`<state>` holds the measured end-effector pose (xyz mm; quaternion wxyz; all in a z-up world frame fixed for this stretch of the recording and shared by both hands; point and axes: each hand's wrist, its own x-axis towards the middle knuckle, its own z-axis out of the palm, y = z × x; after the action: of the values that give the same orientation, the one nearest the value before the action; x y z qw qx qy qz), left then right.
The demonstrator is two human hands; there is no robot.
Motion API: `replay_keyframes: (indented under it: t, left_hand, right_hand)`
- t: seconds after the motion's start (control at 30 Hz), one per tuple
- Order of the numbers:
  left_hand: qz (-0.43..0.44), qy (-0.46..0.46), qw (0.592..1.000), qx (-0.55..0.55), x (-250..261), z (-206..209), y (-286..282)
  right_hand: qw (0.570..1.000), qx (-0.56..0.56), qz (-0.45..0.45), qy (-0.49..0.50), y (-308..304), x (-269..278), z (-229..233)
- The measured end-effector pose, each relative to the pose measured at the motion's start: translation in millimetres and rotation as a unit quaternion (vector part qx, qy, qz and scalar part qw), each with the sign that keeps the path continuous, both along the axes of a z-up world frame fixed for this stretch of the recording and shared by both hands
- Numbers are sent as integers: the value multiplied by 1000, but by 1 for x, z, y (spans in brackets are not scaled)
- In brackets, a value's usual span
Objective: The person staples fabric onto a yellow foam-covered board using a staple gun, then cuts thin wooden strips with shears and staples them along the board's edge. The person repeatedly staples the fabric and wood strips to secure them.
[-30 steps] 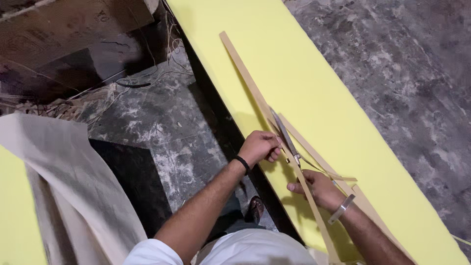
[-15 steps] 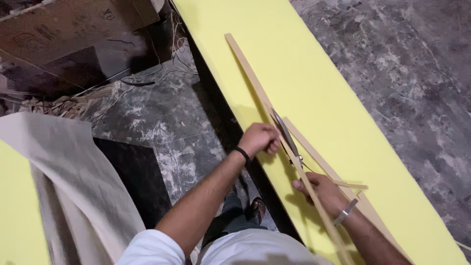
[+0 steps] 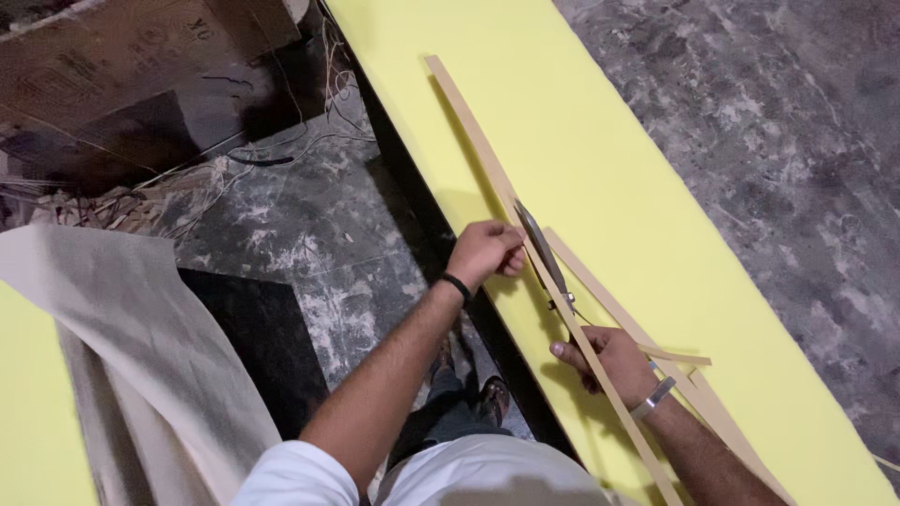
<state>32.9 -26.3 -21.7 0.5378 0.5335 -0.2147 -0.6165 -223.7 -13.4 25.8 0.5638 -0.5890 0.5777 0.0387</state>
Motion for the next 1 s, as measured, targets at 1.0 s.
replay_keyframes:
  t: [1.0]
  left_hand:
    - [-54,-29,998,-7,20,-23,-17]
  right_hand:
    - [993,-26,96,59,-50,33,-15]
